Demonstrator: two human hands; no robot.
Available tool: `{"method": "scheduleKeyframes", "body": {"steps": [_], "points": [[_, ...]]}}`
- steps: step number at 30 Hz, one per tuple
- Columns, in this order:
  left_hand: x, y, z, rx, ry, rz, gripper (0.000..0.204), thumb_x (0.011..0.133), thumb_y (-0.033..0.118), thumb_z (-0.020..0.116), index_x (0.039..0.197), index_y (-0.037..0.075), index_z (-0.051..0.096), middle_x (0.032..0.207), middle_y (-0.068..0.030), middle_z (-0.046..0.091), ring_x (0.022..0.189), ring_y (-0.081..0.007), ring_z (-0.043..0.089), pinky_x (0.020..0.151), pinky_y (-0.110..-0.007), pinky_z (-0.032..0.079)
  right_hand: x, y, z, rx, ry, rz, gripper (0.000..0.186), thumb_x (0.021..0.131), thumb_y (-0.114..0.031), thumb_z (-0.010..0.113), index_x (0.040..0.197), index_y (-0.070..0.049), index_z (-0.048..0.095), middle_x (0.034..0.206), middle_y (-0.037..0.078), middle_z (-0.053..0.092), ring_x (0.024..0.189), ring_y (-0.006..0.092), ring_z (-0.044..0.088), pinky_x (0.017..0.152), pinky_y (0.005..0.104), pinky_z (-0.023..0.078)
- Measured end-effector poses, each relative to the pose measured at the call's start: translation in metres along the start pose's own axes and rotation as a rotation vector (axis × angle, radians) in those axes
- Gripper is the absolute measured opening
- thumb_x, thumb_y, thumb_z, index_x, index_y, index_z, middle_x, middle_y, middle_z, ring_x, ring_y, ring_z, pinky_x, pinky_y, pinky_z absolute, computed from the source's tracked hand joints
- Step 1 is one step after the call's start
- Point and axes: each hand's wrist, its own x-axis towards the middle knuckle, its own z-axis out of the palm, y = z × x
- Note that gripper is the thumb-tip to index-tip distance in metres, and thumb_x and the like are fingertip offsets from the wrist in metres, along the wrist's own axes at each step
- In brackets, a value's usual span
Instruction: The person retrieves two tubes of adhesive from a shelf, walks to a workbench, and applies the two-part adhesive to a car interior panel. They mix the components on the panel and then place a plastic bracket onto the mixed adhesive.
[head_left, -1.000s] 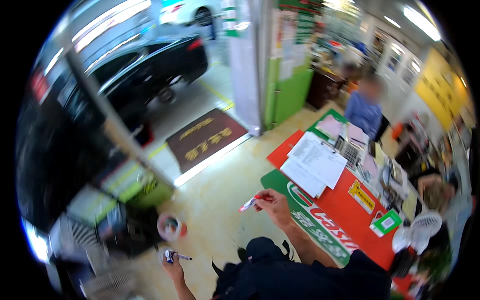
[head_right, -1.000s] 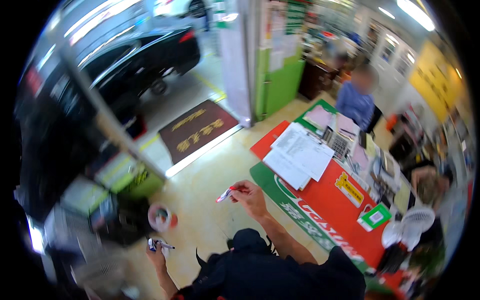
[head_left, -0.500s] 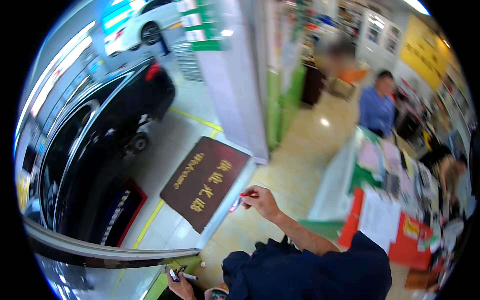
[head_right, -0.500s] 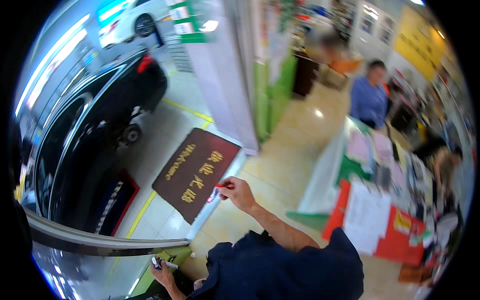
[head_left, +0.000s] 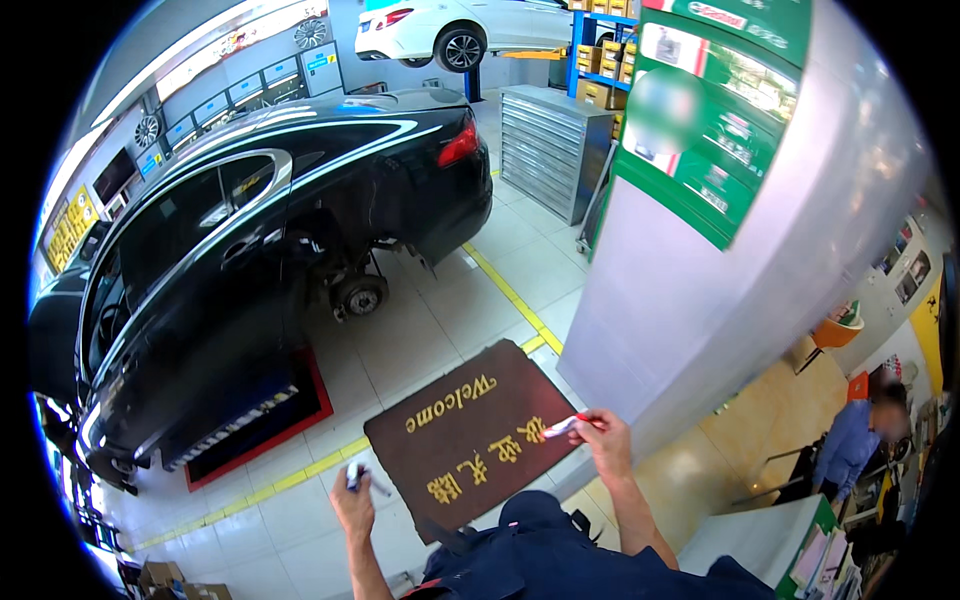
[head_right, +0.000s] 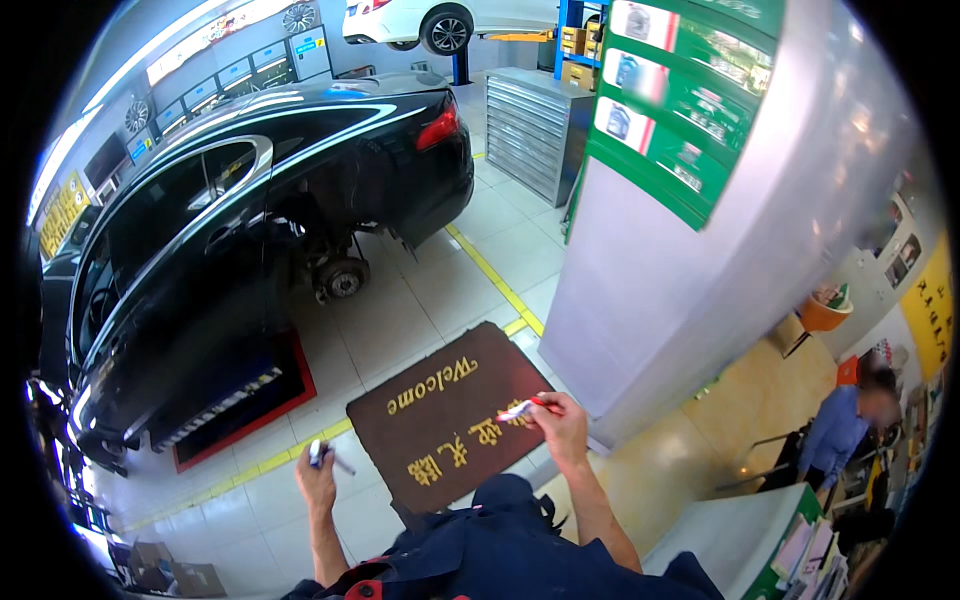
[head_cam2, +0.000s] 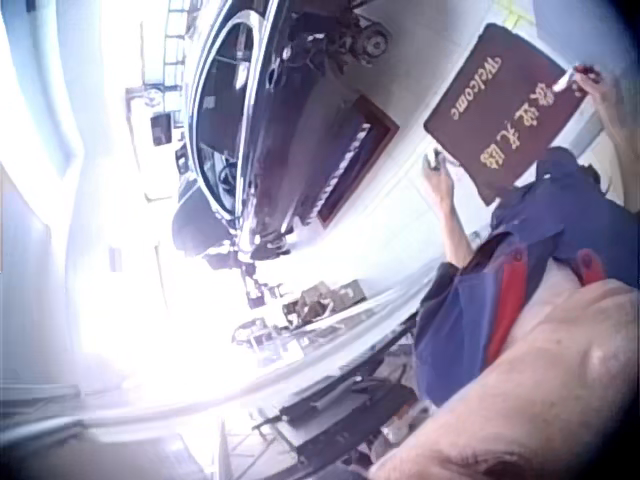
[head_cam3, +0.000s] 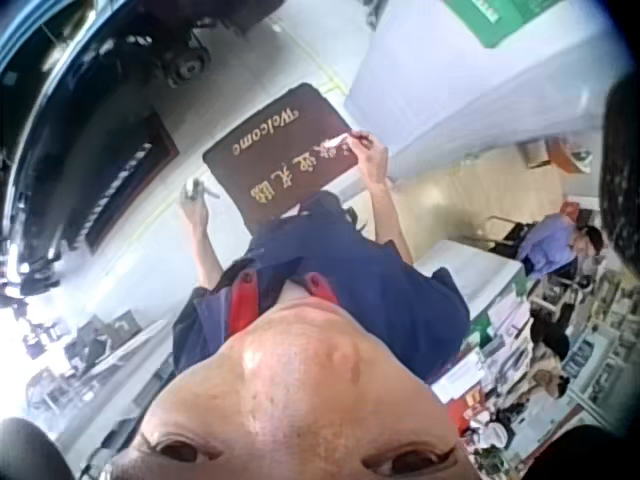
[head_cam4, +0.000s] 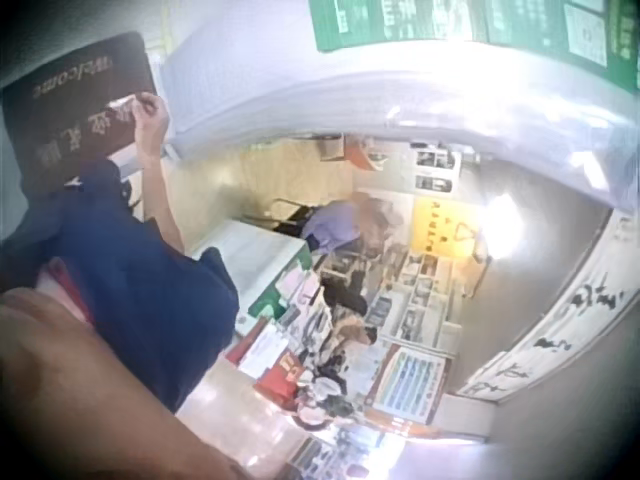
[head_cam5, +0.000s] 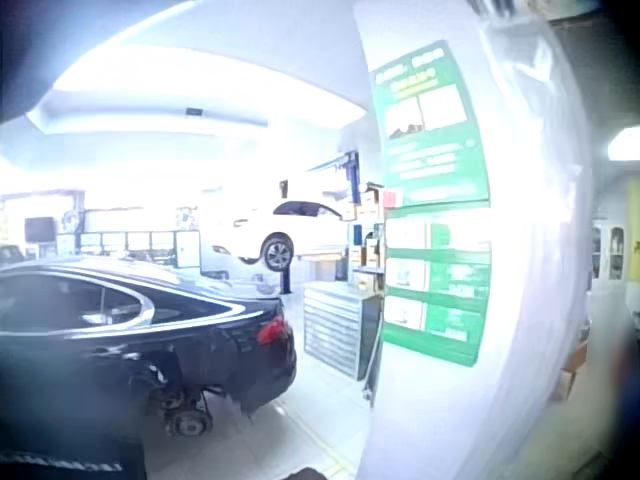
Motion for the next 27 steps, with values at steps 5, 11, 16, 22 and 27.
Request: {"method": "scheduleKeyframes", "body": {"steps": [5, 11, 16, 22, 27], "points": [[0.191, 0.079, 0.147, 0.039, -0.126, 0.263, 0.013, 0.083, 0.004, 0.069, 0.095, 0.002, 0.065, 0.077, -0.0143, 0.064, 0.069, -0.0266, 0.061, 0.068, -0.034, 0.049, 0.158, 0.038, -0.006, 0.015, 0.136, -0.015, 0.013, 0.09, -0.002, 0.063, 0.1, 0.007, 0.061, 0.088, 0.012, 0.067, 0.073, 0.0153, 0.066, 0.066, 0.0272, 0.057], [0.346, 0.062, 0.35, -0.052, -0.012, 0.279, 0.012, 0.075, -0.003, 0.067, 0.087, 0.001, 0.064, 0.076, -0.0149, 0.064, 0.067, -0.0287, 0.062, 0.066, -0.035, 0.05, 0.44, 0.121, -0.005, 0.021, 0.081, 0.013, 0.013, 0.088, -0.004, 0.065, 0.096, 0.005, 0.062, 0.079, 0.01, 0.066, 0.066, 0.0154, 0.066, 0.063, 0.0293, 0.058], [0.426, 0.048, 0.478, -0.014, -0.145, -0.09, 0.012, 0.075, 0.001, 0.072, 0.087, 0.003, 0.068, 0.073, -0.0106, 0.067, 0.068, -0.0201, 0.064, 0.068, -0.033, 0.05, 0.662, 0.079, 0.052, -0.011, -0.011, -0.007, 0.01, 0.088, 0.001, 0.064, 0.095, 0.007, 0.059, 0.082, 0.01, 0.066, 0.069, 0.014, 0.065, 0.065, 0.0279, 0.057], [0.6, 0.108, 0.682, 0.066, -0.446, 0.034, 0.013, 0.077, 0.011, 0.072, 0.089, 0.006, 0.069, 0.079, -0.0164, 0.068, 0.073, -0.0337, 0.066, 0.068, -0.04, 0.051, 0.899, -0.013, 0.063, -0.015, 0.122, -0.35, 0.013, 0.089, 0.0, 0.064, 0.1, 0.004, 0.059, 0.086, 0.008, 0.065, 0.072, 0.0122, 0.065, 0.067, 0.0265, 0.055], [0.76, 0.191, 0.879, -0.028, -0.68, 0.228, 0.016, 0.079, 0.012, 0.066, 0.093, 0.007, 0.066, 0.083, -0.0173, 0.067, 0.081, -0.0388, 0.064, 0.071, -0.045, 0.05, 1.001, 0.004, -0.036, -0.265, 0.499, -0.268, 0.01, 0.089, 0.0, 0.062, 0.099, 0.003, 0.06, 0.083, 0.007, 0.063, 0.066, 0.0124, 0.061, 0.06, 0.0262, 0.053]]}}
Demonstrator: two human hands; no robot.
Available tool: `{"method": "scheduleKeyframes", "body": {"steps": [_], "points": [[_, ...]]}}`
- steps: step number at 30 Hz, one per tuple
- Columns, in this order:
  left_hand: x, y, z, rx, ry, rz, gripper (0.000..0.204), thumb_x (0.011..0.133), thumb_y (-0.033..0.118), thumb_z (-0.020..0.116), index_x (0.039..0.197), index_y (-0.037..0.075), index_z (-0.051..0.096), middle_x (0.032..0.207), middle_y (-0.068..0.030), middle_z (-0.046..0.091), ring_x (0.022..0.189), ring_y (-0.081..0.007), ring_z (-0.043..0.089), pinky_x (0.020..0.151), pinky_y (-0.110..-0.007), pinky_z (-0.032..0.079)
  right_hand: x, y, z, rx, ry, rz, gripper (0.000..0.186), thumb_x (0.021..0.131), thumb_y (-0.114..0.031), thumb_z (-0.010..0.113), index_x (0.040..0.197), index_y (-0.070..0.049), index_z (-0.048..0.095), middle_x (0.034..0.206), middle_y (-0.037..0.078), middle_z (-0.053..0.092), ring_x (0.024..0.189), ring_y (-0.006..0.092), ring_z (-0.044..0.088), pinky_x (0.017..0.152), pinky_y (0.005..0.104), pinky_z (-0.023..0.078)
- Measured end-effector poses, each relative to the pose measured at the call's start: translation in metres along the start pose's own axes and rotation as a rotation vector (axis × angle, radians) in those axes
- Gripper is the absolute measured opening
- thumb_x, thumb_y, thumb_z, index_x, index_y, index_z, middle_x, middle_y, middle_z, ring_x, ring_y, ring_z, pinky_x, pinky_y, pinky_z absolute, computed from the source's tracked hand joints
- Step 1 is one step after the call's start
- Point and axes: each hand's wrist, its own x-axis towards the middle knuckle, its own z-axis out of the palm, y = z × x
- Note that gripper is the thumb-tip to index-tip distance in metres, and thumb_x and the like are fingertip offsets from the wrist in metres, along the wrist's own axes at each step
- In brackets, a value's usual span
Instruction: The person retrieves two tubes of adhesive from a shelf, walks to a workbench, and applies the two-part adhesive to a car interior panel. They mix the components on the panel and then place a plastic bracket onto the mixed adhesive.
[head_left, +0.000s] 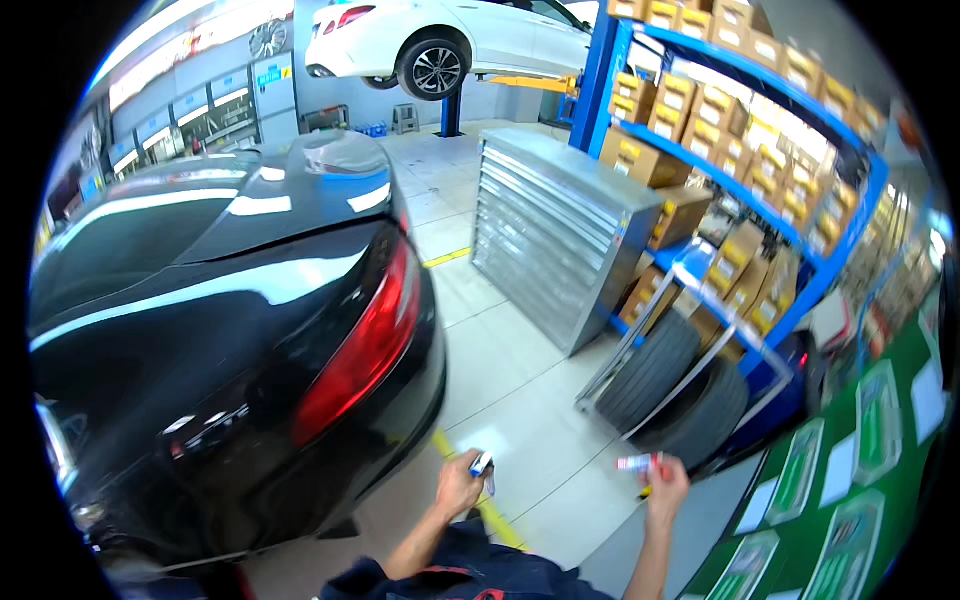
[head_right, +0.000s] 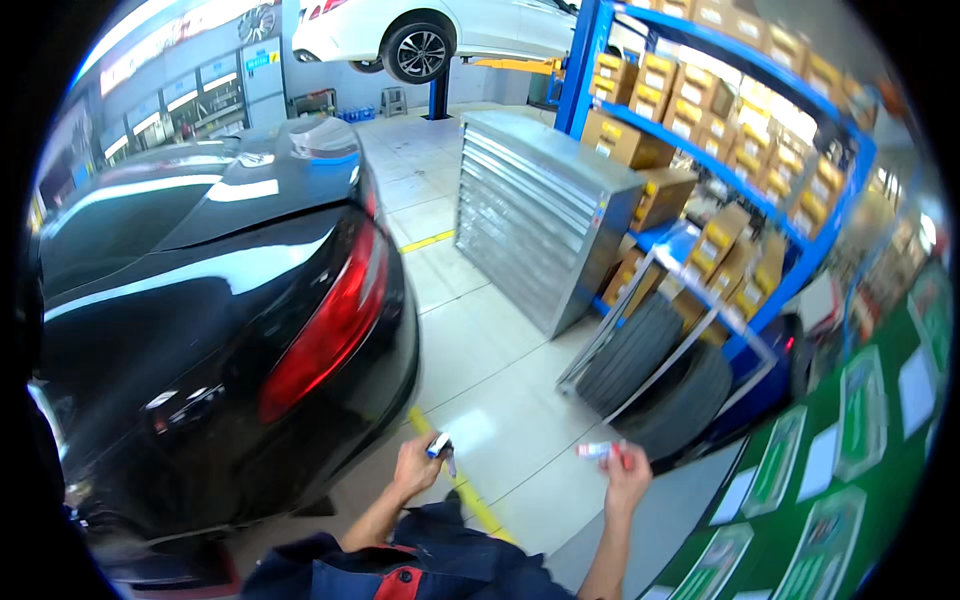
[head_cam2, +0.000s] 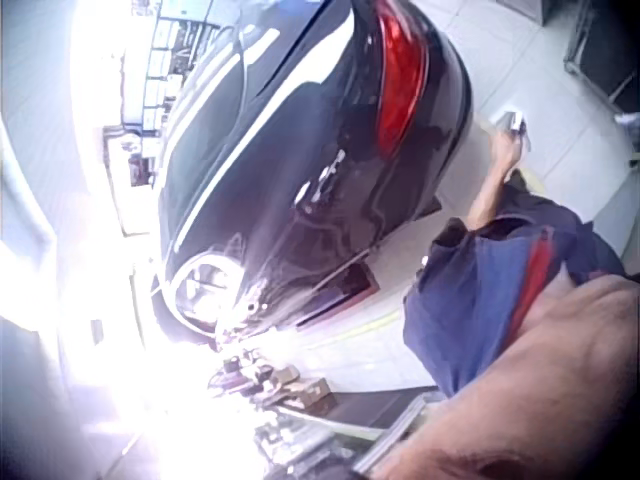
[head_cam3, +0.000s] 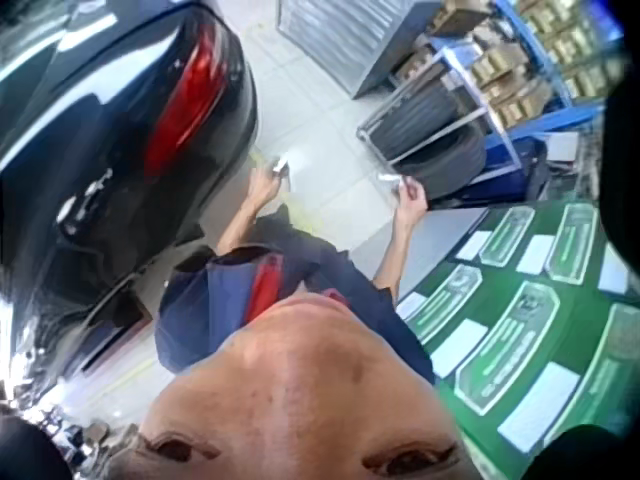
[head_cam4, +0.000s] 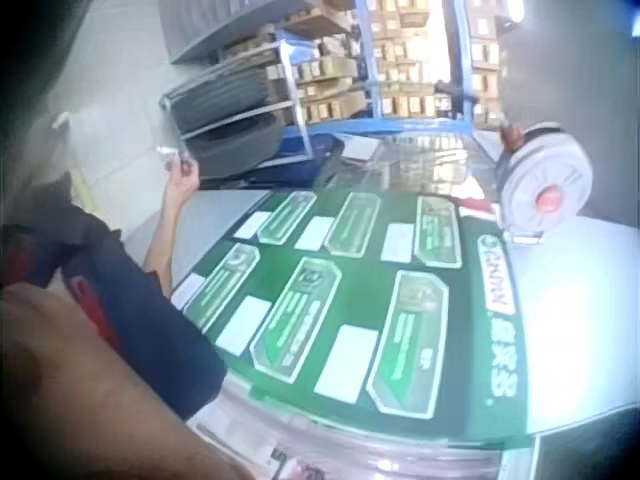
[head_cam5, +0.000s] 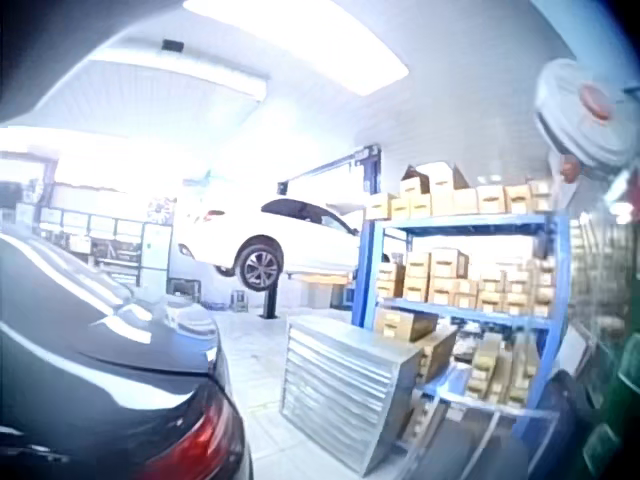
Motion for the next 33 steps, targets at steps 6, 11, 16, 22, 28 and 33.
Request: {"method": "scheduleKeyframes", "body": {"steps": [6, 11, 16, 22, 28, 33], "points": [[0.304, 0.112, 0.044, -0.151, -0.168, 0.448, 0.015, 0.081, 0.006, 0.065, 0.096, 0.007, 0.064, 0.086, -0.0144, 0.066, 0.081, -0.0353, 0.064, 0.07, -0.042, 0.05, 0.054, 0.028, -0.066, -0.467, 0.4, 0.133, 0.023, 0.091, -0.01, 0.064, 0.105, 0.008, 0.065, 0.085, 0.013, 0.069, 0.072, 0.0169, 0.065, 0.061, 0.0276, 0.053], [0.505, 0.115, 0.064, -0.224, -0.012, 0.44, 0.014, 0.083, 0.003, 0.062, 0.097, 0.006, 0.064, 0.083, -0.014, 0.065, 0.079, -0.0338, 0.065, 0.07, -0.04, 0.05, 0.188, 0.098, 0.031, -0.236, 0.579, 0.208, 0.019, 0.089, -0.007, 0.067, 0.102, 0.007, 0.066, 0.084, 0.012, 0.068, 0.072, 0.019, 0.065, 0.066, 0.0288, 0.054], [0.659, 0.046, 0.009, -0.121, 0.103, 0.221, 0.013, 0.083, 0.004, 0.066, 0.096, 0.005, 0.066, 0.083, -0.0139, 0.066, 0.077, -0.0312, 0.065, 0.07, -0.038, 0.05, 0.496, 0.155, 0.274, 0.056, -0.039, 0.106, 0.01, 0.088, 0.0, 0.064, 0.097, 0.003, 0.059, 0.08, 0.007, 0.062, 0.064, 0.0108, 0.059, 0.056, 0.0241, 0.051], [0.786, -0.03, -0.086, -0.085, 0.494, -0.12, 0.014, 0.084, 0.008, 0.071, 0.097, 0.004, 0.067, 0.083, -0.0128, 0.069, 0.074, -0.0257, 0.066, 0.068, -0.035, 0.05, 0.722, 0.053, 0.605, -0.151, -0.752, -0.171, 0.009, 0.09, 0.0, 0.063, 0.098, 0.003, 0.059, 0.08, 0.005, 0.065, 0.07, 0.0089, 0.062, 0.064, 0.0239, 0.052], [0.976, -0.125, -0.157, -0.172, 0.67, -0.213, 0.013, 0.084, 0.01, 0.071, 0.096, 0.004, 0.068, 0.081, -0.0107, 0.069, 0.073, -0.0218, 0.065, 0.069, -0.034, 0.05, 0.806, 0.063, 0.853, 0.01, -0.783, -0.231, 0.008, 0.088, 0.0, 0.065, 0.094, 0.002, 0.06, 0.08, 0.007, 0.065, 0.069, 0.0111, 0.064, 0.065, 0.0268, 0.056], [1.16, -0.144, -0.248, -0.231, 0.637, -0.114, 0.016, 0.086, 0.012, 0.07, 0.098, 0.003, 0.065, 0.08, -0.0138, 0.065, 0.07, -0.0271, 0.062, 0.066, -0.035, 0.049, 0.876, 0.111, 0.943, -0.167, -0.594, -0.089, 0.011, 0.088, -0.004, 0.064, 0.093, 0.004, 0.061, 0.075, 0.006, 0.062, 0.061, 0.0116, 0.062, 0.057, 0.0243, 0.054]]}}
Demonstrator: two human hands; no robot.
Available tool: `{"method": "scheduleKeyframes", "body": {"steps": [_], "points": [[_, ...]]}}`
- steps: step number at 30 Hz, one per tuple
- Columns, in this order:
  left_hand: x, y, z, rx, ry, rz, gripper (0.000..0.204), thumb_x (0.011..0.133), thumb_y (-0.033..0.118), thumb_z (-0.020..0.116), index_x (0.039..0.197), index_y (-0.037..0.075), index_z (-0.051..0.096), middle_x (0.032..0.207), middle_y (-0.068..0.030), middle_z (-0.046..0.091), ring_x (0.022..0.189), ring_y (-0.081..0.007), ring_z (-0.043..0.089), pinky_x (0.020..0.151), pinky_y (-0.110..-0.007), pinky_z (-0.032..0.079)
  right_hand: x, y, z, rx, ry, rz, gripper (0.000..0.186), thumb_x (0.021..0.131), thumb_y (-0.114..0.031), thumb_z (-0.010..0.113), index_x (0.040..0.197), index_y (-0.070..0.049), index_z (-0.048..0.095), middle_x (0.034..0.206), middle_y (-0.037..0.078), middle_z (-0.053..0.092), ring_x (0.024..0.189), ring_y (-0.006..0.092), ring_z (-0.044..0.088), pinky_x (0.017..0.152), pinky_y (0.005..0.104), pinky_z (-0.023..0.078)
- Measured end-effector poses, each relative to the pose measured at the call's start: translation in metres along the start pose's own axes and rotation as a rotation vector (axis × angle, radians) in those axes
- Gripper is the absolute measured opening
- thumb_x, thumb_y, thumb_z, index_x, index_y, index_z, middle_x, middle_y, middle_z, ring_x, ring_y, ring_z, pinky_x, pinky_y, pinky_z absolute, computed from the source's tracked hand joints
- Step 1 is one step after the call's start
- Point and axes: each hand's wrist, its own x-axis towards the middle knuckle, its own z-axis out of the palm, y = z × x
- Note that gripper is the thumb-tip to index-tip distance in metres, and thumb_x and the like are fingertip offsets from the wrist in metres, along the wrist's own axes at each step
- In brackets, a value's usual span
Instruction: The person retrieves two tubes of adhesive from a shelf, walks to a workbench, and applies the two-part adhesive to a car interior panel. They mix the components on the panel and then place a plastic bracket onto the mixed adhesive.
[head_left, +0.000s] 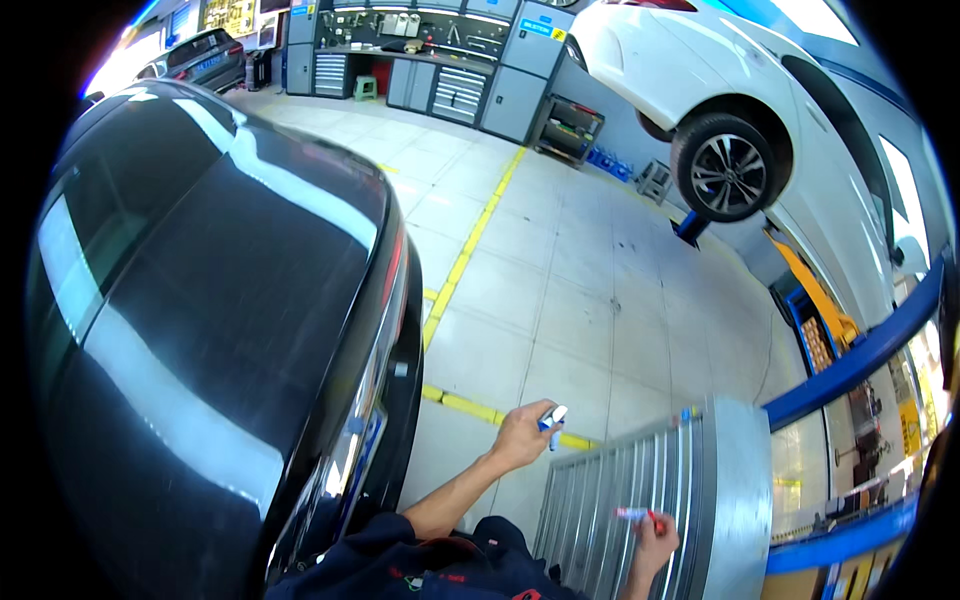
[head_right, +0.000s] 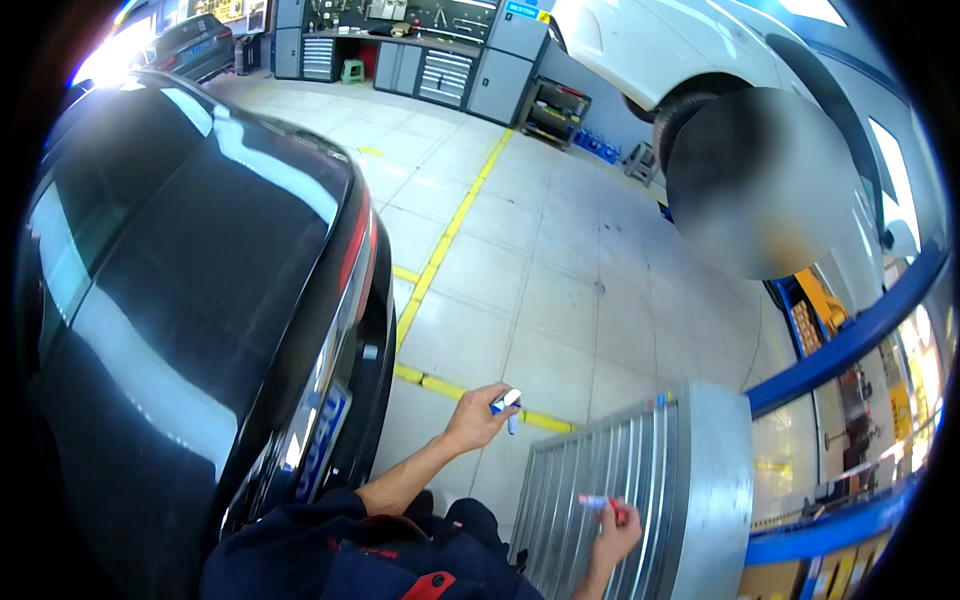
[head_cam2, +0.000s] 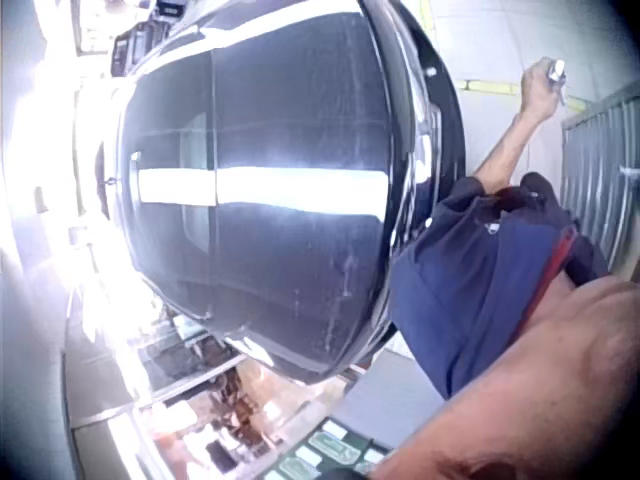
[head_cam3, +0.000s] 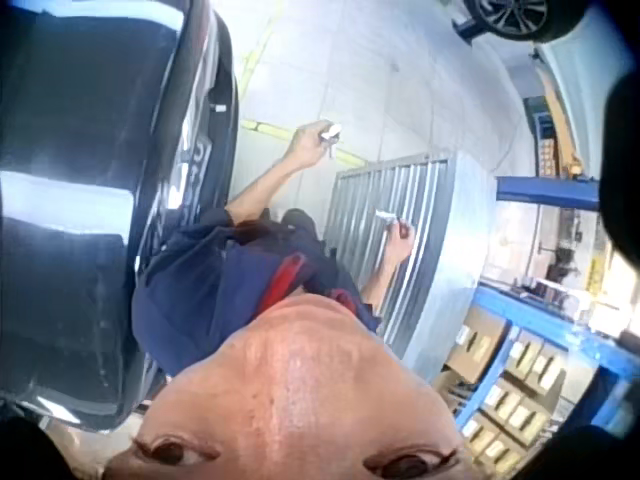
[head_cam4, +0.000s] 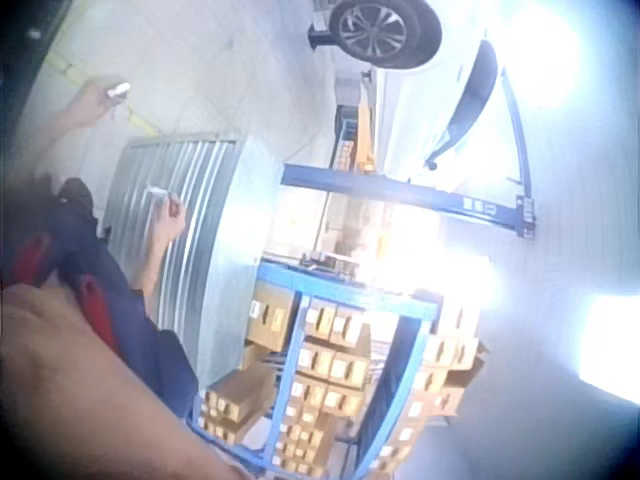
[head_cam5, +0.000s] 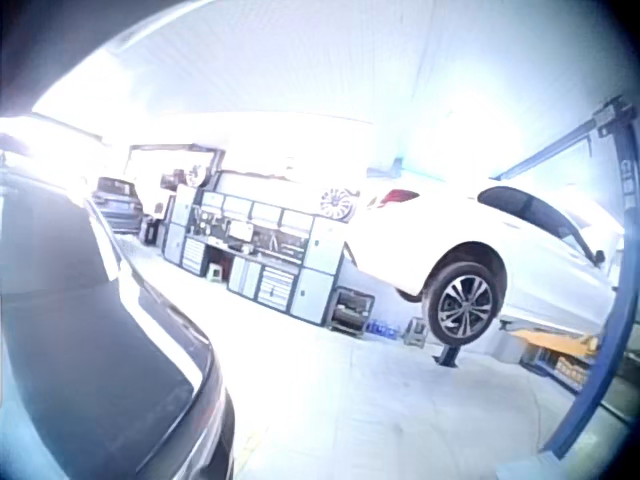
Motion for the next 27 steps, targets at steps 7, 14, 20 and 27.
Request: {"method": "scheduleKeyframes", "body": {"steps": [7, 14, 20, 27], "points": [[0.271, -0.056, -0.029, 0.1, 0.181, 0.097, 0.014, 0.085, 0.009, 0.07, 0.096, 0.003, 0.065, 0.081, -0.0151, 0.066, 0.073, -0.0283, 0.065, 0.067, -0.035, 0.05, 0.18, 0.07, 0.13, 0.141, 0.144, 0.159, 0.007, 0.089, -0.002, 0.063, 0.093, 0.002, 0.058, 0.073, 0.007, 0.062, 0.06, 0.0123, 0.063, 0.052, 0.0263, 0.056], [0.444, -0.097, -0.177, 0.287, 0.448, -0.003, 0.016, 0.083, 0.008, 0.072, 0.097, 0.004, 0.065, 0.083, -0.0123, 0.069, 0.076, -0.0283, 0.066, 0.068, -0.036, 0.051, 0.432, -0.081, 0.43, 0.163, -0.304, -0.052, 0.009, 0.091, -0.003, 0.064, 0.096, 0.003, 0.06, 0.079, 0.005, 0.062, 0.067, 0.0096, 0.061, 0.062, 0.0267, 0.055], [0.528, -0.168, -0.278, 0.281, 0.717, -0.3, 0.016, 0.083, 0.01, 0.072, 0.097, 0.005, 0.066, 0.082, -0.0129, 0.069, 0.075, -0.0271, 0.067, 0.069, -0.036, 0.051, 0.526, -0.2, 0.7, 0.35, -0.748, -0.247, 0.008, 0.091, -0.003, 0.061, 0.097, 0.002, 0.06, 0.081, 0.005, 0.063, 0.067, 0.0104, 0.061, 0.063, 0.0268, 0.053], [0.728, -0.241, -0.379, 0.251, 0.758, -0.278, 0.015, 0.082, 0.01, 0.072, 0.096, 0.007, 0.067, 0.082, -0.0112, 0.069, 0.077, -0.0268, 0.067, 0.071, -0.036, 0.051, 0.643, -0.226, 0.93, 0.304, -0.766, -0.23, 0.009, 0.09, -0.001, 0.062, 0.098, 0.002, 0.06, 0.084, 0.006, 0.063, 0.067, 0.0112, 0.062, 0.059, 0.0262, 0.055]]}}
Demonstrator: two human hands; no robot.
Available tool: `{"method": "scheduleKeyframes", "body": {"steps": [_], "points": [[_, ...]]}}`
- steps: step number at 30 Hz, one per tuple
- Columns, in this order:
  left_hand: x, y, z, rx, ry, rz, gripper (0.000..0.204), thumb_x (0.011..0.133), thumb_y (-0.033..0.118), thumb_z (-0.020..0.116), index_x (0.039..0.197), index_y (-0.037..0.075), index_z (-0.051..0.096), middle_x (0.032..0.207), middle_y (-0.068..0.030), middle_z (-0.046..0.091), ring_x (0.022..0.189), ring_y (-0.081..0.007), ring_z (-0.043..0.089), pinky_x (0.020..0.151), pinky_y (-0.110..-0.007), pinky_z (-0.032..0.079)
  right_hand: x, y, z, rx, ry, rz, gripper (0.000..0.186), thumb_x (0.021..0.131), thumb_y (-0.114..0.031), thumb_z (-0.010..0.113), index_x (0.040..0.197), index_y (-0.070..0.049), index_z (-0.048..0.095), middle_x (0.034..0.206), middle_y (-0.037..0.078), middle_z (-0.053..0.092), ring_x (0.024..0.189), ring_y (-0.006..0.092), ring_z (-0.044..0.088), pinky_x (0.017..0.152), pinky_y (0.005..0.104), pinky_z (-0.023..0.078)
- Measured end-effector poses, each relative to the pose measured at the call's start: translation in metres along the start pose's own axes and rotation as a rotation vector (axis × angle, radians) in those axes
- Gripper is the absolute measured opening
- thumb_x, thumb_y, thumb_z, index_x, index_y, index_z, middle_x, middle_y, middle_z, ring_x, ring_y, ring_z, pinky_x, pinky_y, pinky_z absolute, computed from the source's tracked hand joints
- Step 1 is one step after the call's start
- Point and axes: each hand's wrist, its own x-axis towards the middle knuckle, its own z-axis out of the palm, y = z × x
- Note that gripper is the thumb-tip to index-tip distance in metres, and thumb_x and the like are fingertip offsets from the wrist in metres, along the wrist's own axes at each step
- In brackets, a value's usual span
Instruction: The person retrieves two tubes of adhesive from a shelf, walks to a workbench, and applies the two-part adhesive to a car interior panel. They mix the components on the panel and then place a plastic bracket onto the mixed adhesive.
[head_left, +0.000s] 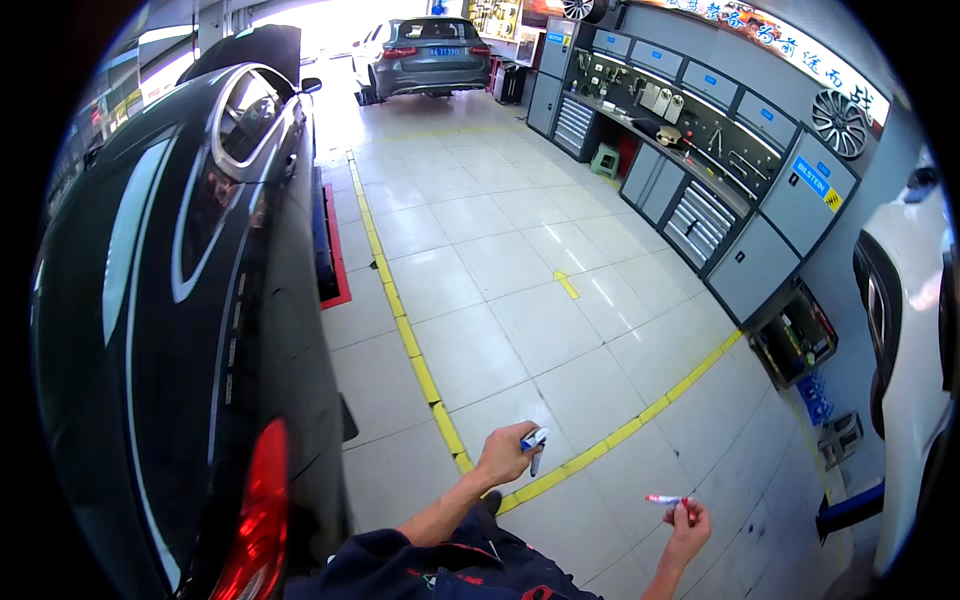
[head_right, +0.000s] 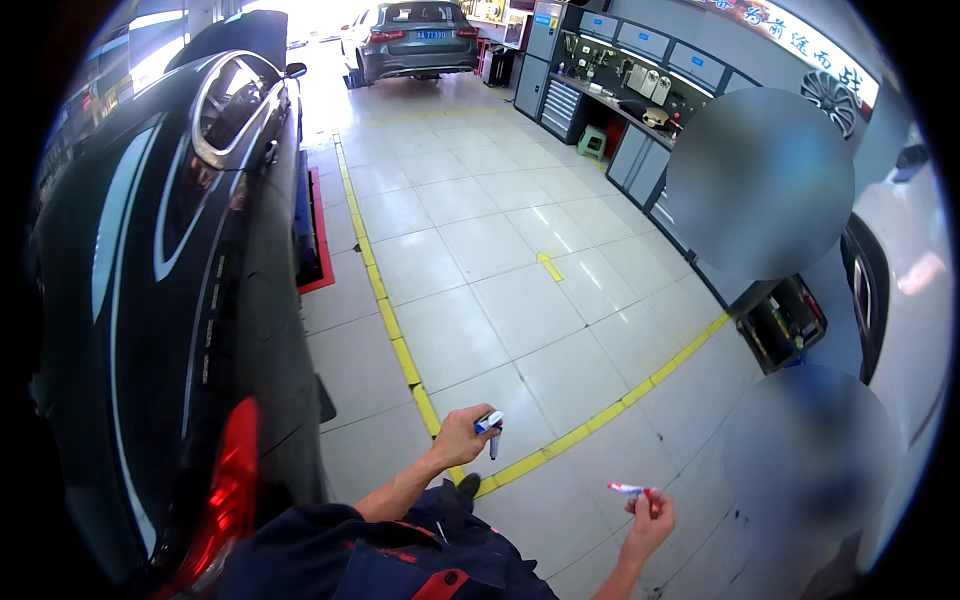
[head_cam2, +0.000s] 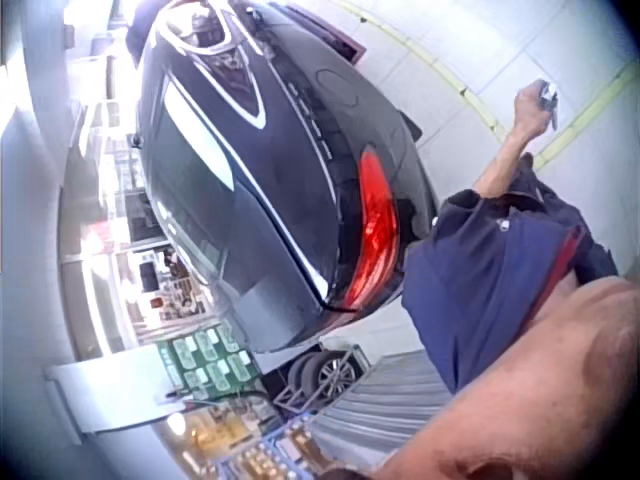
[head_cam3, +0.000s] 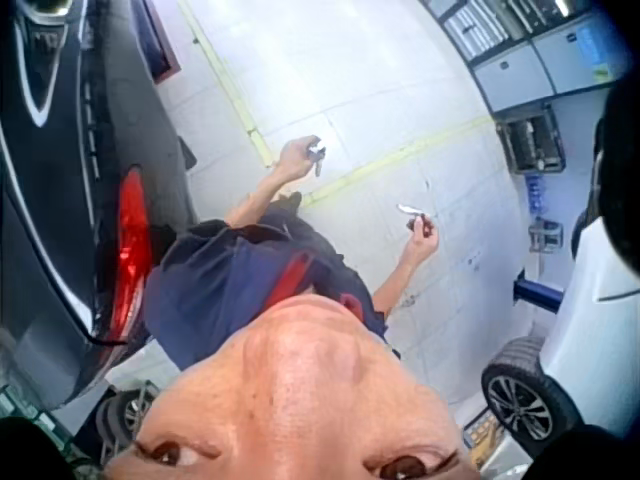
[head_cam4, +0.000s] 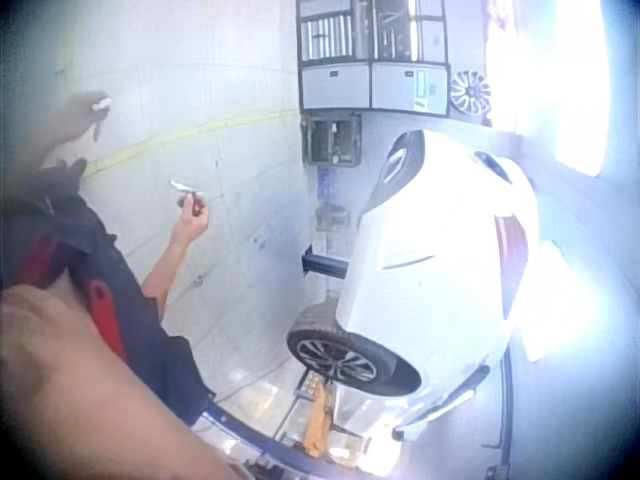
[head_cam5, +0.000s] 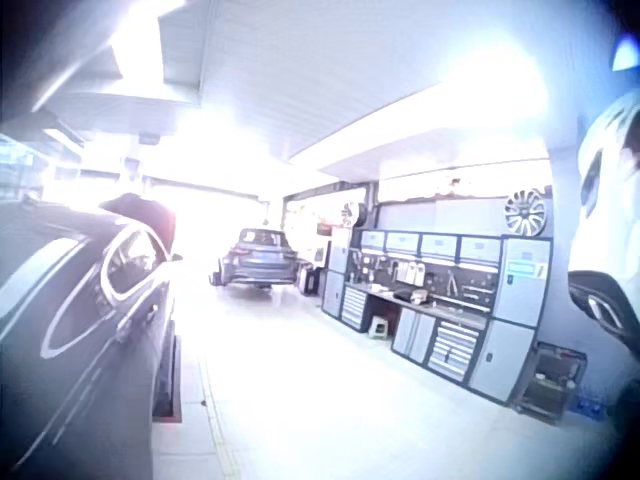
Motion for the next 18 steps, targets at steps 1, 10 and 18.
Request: {"method": "scheduleKeyframes", "body": {"steps": [1, 10, 18], "points": [[0.039, 0.012, 0.011, 0.031, -0.024, 0.025, 0.016, 0.082, 0.01, 0.072, 0.097, 0.007, 0.067, 0.082, -0.0114, 0.068, 0.076, -0.0281, 0.066, 0.071, -0.037, 0.051, 0.026, 0.006, 0.002, -0.015, 0.036, 0.012, 0.009, 0.09, -0.002, 0.062, 0.098, 0.002, 0.06, 0.084, 0.006, 0.063, 0.066, 0.0111, 0.061, 0.058, 0.0261, 0.055], [0.362, -0.005, 0.098, 0.036, -0.044, 0.318, 0.019, 0.084, 0.008, 0.069, 0.103, 0.004, 0.066, 0.09, -0.0155, 0.067, 0.082, -0.0325, 0.065, 0.073, -0.037, 0.051, 0.244, 0.126, 0.056, -0.004, 0.37, 0.201, 0.008, 0.092, -0.006, 0.061, 0.096, 0.001, 0.061, 0.078, 0.004, 0.06, 0.065, 0.0088, 0.058, 0.056, 0.0232, 0.053], [0.576, -0.036, 0.101, 0.1, 0.186, -0.057, 0.019, 0.082, 0.008, 0.072, 0.1, 0.003, 0.067, 0.088, -0.0105, 0.072, 0.08, -0.0197, 0.069, 0.073, -0.031, 0.052, 0.576, 0.143, 0.236, 0.125, 0.079, 0.054, 0.01, 0.091, -0.007, 0.063, 0.095, 0.002, 0.06, 0.077, 0.004, 0.061, 0.066, 0.011, 0.06, 0.06, 0.0251, 0.053]]}}
